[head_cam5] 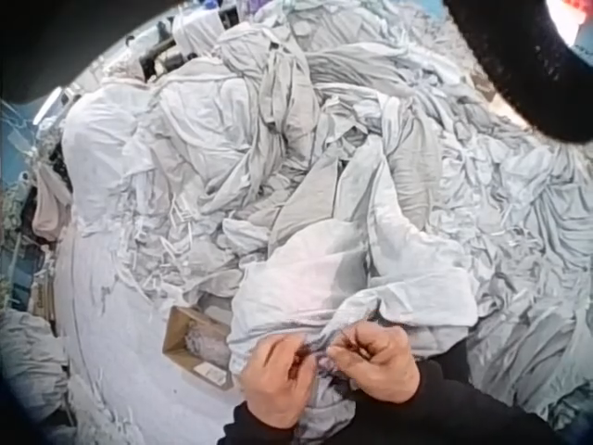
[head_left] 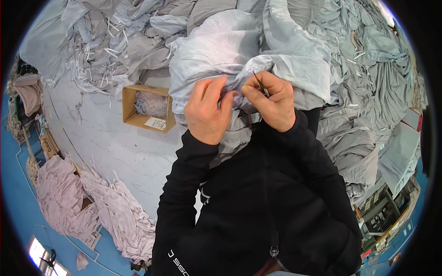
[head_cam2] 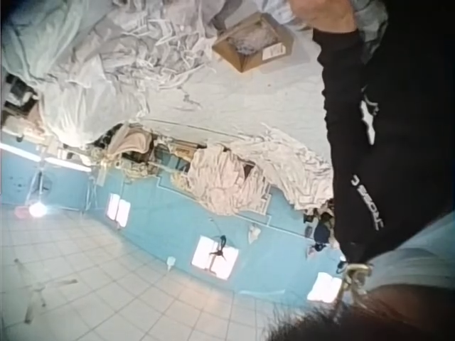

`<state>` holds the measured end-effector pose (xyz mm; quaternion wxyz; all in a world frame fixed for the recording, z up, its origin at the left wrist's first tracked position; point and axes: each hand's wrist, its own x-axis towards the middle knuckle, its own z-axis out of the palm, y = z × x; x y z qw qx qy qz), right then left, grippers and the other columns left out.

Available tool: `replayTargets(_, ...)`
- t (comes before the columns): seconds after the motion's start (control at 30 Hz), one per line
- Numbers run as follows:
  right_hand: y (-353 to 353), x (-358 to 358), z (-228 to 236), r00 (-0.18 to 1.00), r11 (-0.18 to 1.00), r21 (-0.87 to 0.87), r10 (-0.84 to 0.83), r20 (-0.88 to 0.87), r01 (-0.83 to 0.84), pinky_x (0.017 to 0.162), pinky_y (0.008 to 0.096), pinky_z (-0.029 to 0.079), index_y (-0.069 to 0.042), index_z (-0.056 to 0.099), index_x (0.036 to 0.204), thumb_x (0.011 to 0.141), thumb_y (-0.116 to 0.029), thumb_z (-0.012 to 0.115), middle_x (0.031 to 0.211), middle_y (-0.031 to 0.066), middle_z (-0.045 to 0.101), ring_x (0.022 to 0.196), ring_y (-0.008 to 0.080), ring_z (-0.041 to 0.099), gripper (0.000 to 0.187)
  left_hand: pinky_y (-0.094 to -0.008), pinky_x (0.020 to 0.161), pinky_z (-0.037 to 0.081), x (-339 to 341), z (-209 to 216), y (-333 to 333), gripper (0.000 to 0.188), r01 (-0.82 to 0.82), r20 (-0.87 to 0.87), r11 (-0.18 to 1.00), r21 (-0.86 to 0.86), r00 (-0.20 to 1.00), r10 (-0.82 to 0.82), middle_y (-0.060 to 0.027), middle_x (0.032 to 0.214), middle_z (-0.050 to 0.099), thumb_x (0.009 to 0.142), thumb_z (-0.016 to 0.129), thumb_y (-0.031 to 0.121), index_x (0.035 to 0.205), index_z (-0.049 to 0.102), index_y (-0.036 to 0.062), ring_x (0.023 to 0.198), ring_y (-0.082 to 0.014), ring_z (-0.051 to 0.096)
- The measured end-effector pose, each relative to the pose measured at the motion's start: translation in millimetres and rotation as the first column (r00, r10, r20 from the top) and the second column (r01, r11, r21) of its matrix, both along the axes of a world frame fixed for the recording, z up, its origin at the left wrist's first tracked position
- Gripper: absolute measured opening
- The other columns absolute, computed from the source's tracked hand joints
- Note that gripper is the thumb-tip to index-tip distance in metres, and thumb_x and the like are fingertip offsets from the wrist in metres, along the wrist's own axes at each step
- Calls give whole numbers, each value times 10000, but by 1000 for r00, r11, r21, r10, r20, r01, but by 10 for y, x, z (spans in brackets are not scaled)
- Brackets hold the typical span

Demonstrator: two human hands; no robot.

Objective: Trimming loose threads from white fabric pieces using a small hand-held thread clipper.

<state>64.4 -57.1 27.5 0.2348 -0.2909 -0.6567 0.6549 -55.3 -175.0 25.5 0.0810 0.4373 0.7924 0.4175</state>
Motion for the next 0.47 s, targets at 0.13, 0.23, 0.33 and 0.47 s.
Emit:
replayTargets(0.13, -92, -34, 153, 994, 994, 35, 109, -31, -108, 565, 221, 406, 6, 619, 834, 851, -8, 690, 715, 5, 619, 621, 57, 501, 75, -346, 606, 509, -44, 64, 41, 243, 83, -14, 996, 34, 996, -82, -92, 895, 619, 742, 738, -10, 976, 683, 24, 715, -260, 636)
replayTargets(0.23, -124, -58, 151, 984, 972, 185, 159, -79, -142, 572, 243, 430, 5, 616, 893, 836, -30, 713, 726, 51, 617, 621, 94, 534, 117, -336, 584, 505, -75, 23, 25, 200, 79, -76, 985, 151, 995, -68, -91, 805, 629, 766, 725, -19, 958, 685, 20, 662, -261, 631)
replayTargets(0.33, -58, -60, 170, 988, 968, 201, 138, 66, -149, 588, 255, 440, -5, 615, 964, 842, -53, 713, 763, 68, 615, 640, 118, 544, 164, -327, 583, 509, -91, -40, -58, 148, -12, -10, 986, 164, 1000, 14, -100, 758, 641, 808, 703, -17, 950, 683, 20, 638, -264, 633)
replayTargets(0.47, -53, 0, 190, 972, 893, 403, 132, 195, -202, 650, 280, 475, -37, 599, 1116, 856, -167, 745, 800, 90, 617, 681, 193, 582, 325, -327, 619, 532, -72, -10, -207, 63, -151, 242, 988, -19, 958, 151, -105, 809, 685, 894, 675, 52, 953, 679, 33, 680, -218, 678)
